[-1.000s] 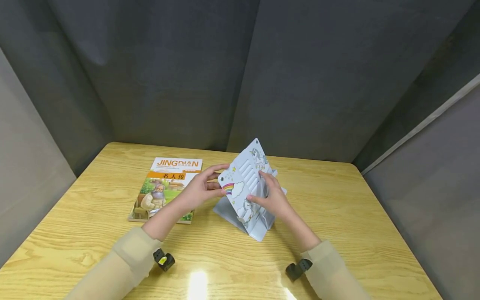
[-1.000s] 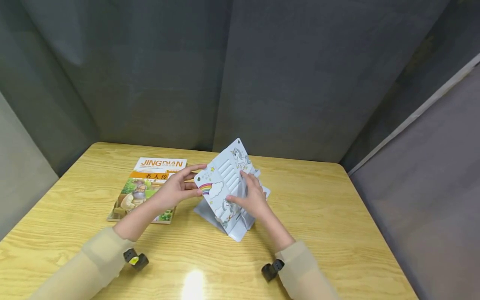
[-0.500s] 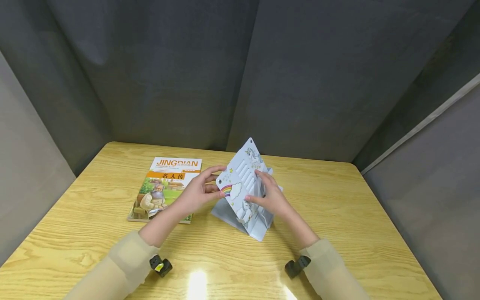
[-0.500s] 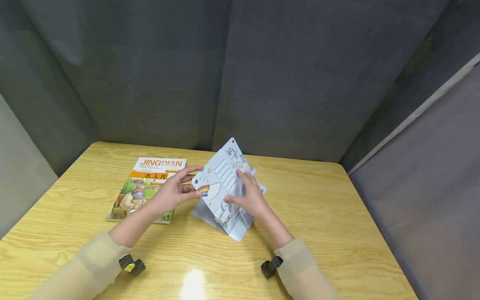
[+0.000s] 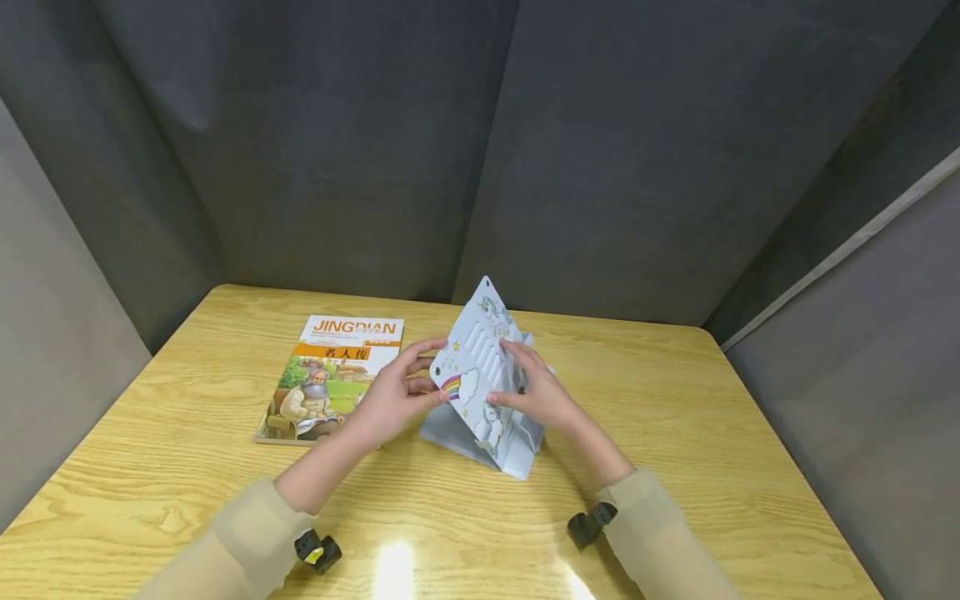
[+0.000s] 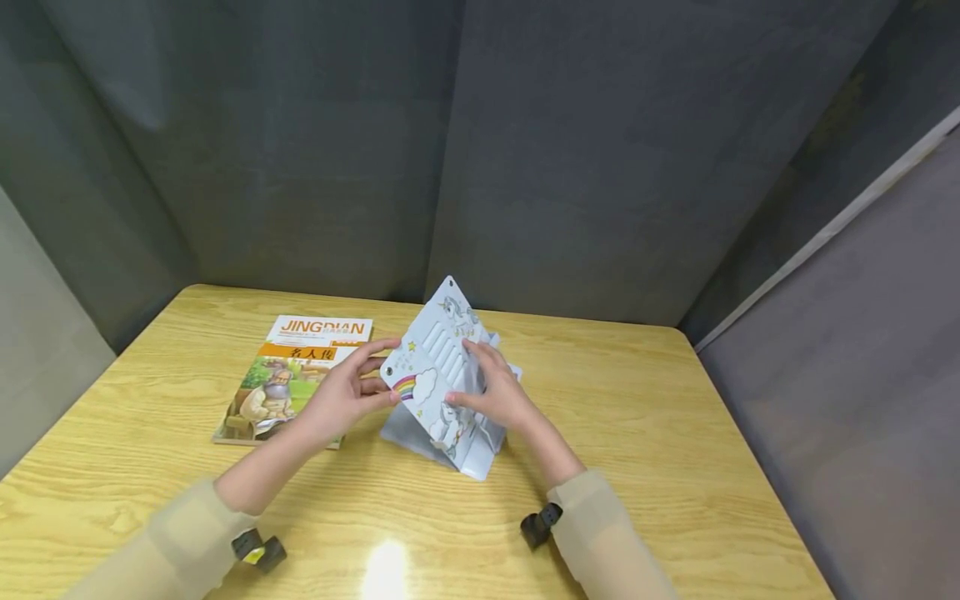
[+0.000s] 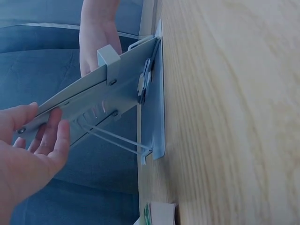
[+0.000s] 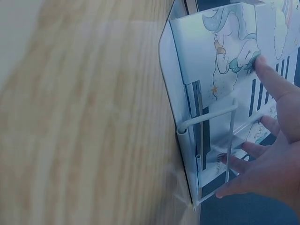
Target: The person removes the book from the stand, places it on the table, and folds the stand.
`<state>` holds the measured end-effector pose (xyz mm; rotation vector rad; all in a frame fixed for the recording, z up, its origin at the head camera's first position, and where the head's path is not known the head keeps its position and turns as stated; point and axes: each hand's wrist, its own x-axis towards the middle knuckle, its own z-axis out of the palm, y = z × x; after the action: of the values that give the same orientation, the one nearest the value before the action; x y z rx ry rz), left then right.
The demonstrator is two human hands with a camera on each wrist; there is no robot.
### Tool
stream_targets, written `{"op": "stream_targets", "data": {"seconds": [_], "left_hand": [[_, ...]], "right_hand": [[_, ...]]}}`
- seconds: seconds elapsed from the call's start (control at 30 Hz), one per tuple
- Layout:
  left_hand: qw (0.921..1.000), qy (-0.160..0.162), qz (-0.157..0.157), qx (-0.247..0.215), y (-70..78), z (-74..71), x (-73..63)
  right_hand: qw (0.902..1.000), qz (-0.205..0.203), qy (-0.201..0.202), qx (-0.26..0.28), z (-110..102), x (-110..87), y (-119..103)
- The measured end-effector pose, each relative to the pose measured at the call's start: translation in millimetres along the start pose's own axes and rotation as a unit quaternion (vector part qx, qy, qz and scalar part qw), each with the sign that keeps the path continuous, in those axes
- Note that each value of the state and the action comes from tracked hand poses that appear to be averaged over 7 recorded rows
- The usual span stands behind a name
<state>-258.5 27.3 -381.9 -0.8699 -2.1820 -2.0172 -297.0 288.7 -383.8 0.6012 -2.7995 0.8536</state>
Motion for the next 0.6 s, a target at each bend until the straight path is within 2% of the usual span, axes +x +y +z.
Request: {"op": "stream_targets", "data": {"seconds": [0.4,0.6], "left_hand": [[0.9989,0.043,-0.010,-0.019,2.9,11.1,-8.0],[0.9984,0.052,0.002,-0.023,1.1,14.0,-11.2]], "right_hand": [[0.9991,-0.006,-0.042,0.005,-1,8.2,5],[0.9982,-0.024,-0.053,0.015,-2,11.9,8]]}}
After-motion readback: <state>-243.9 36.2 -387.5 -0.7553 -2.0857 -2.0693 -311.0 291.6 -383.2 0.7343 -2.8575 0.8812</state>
